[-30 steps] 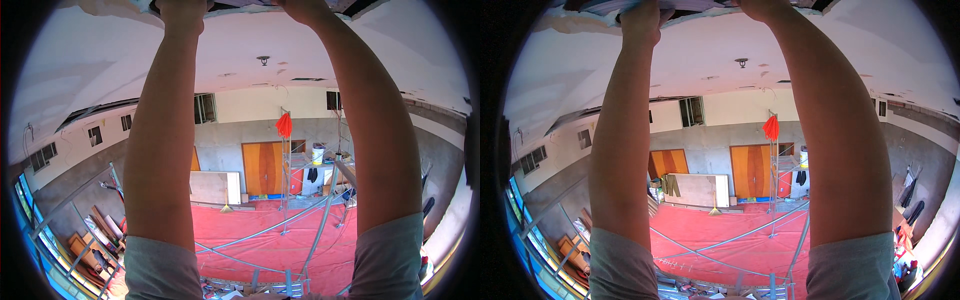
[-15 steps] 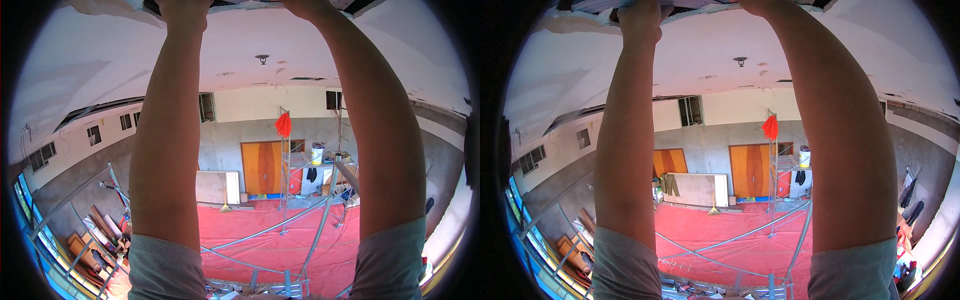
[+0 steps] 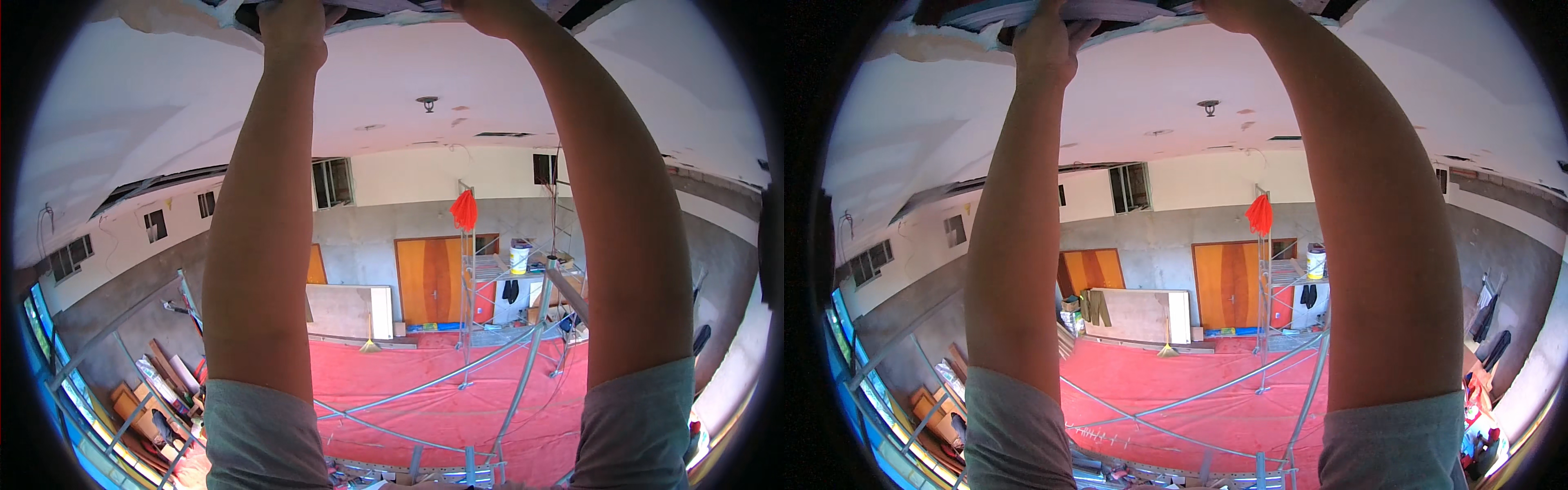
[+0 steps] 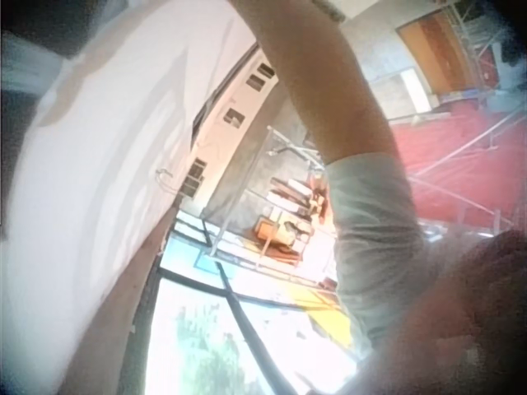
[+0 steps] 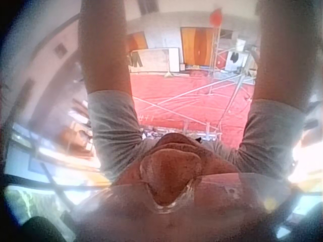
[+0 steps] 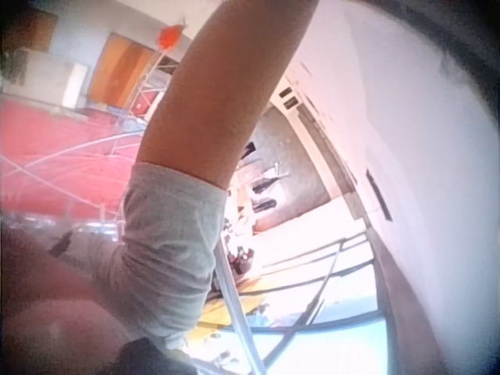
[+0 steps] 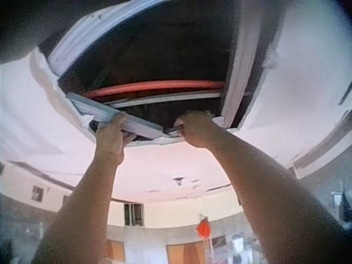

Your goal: The person cuts a piece of white ceiling material with shears and uses a power drill to secure it into a hole in the ceiling while standing on scaffolding.

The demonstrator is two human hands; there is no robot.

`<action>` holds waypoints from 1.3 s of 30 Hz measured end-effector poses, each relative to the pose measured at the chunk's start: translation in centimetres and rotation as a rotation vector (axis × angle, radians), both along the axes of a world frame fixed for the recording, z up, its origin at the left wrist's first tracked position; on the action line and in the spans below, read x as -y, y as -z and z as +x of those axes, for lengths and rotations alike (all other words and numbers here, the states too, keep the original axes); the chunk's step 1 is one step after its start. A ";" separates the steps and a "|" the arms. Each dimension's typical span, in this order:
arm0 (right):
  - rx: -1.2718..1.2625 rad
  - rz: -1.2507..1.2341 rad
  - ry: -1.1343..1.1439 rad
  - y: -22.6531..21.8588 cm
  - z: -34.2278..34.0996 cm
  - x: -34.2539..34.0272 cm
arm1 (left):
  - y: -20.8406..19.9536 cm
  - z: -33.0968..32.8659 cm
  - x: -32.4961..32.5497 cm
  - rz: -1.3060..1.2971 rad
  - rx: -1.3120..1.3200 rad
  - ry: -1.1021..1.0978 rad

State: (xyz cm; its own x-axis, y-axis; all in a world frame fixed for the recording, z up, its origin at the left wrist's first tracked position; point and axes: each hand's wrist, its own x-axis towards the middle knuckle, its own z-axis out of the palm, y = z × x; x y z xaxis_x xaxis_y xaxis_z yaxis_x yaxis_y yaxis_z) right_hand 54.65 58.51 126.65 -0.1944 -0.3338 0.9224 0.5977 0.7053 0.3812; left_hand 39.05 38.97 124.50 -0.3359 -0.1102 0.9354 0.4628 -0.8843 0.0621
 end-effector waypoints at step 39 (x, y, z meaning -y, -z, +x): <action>0.051 -0.102 0.066 0.4 0.0 1.8 | 0.4 0.3 -1.2 -0.174 -0.002 0.027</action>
